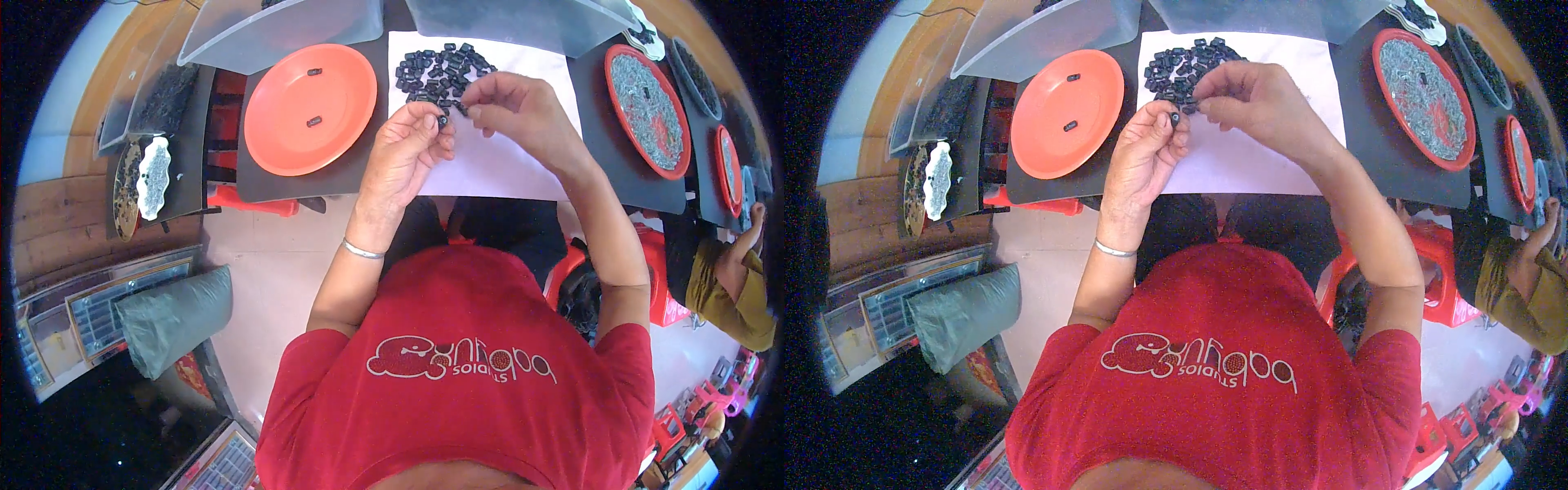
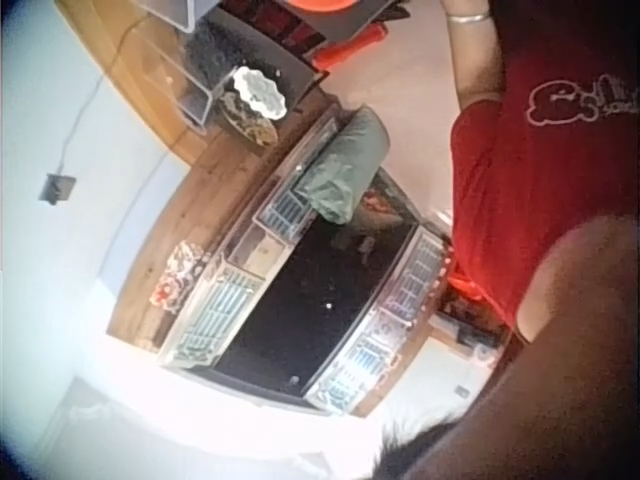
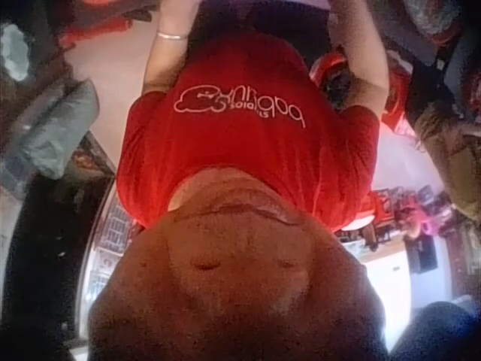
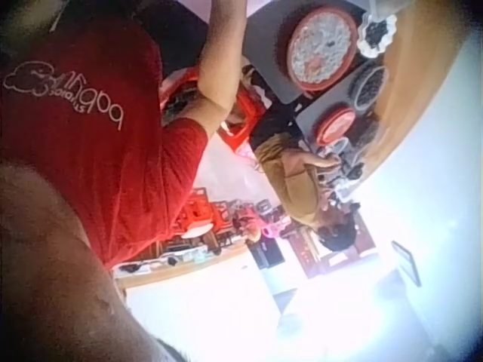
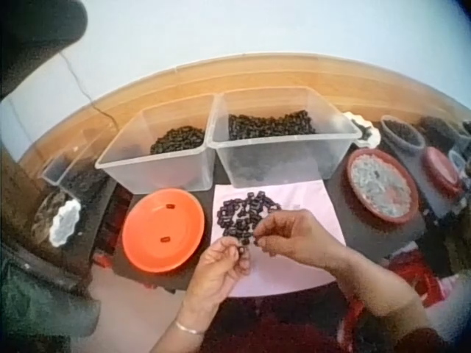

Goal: The person assembles small black craft components by hand, inserting silver beads into them.

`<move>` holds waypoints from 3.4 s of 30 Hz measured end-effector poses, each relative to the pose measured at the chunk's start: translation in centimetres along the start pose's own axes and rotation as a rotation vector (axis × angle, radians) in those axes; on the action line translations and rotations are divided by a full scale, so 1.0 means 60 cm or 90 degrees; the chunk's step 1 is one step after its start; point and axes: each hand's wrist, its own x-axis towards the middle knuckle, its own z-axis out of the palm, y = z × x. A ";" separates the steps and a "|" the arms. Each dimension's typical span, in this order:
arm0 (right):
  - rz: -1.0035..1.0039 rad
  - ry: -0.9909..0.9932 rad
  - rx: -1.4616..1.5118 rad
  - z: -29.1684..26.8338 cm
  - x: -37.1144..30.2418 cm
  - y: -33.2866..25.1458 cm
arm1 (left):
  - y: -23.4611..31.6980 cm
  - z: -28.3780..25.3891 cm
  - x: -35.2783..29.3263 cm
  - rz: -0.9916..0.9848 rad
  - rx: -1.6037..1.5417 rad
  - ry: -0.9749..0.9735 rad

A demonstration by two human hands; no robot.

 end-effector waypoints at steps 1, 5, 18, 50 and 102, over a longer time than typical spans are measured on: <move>-0.016 -0.009 0.024 0.004 -0.005 0.001 | -0.001 0.001 0.001 0.003 0.003 -0.007; -0.028 -0.016 0.007 0.017 -0.014 -0.002 | -0.001 0.003 0.001 0.006 0.014 0.010; -0.026 -0.004 -0.033 0.016 -0.014 -0.001 | -0.006 0.006 -0.001 0.030 0.087 0.001; -0.053 -0.001 -0.069 0.023 -0.007 -0.002 | -0.006 0.003 -0.002 0.045 0.044 0.032; -0.076 0.000 -0.194 0.021 -0.020 -0.014 | -0.016 0.026 -0.007 0.110 0.191 0.102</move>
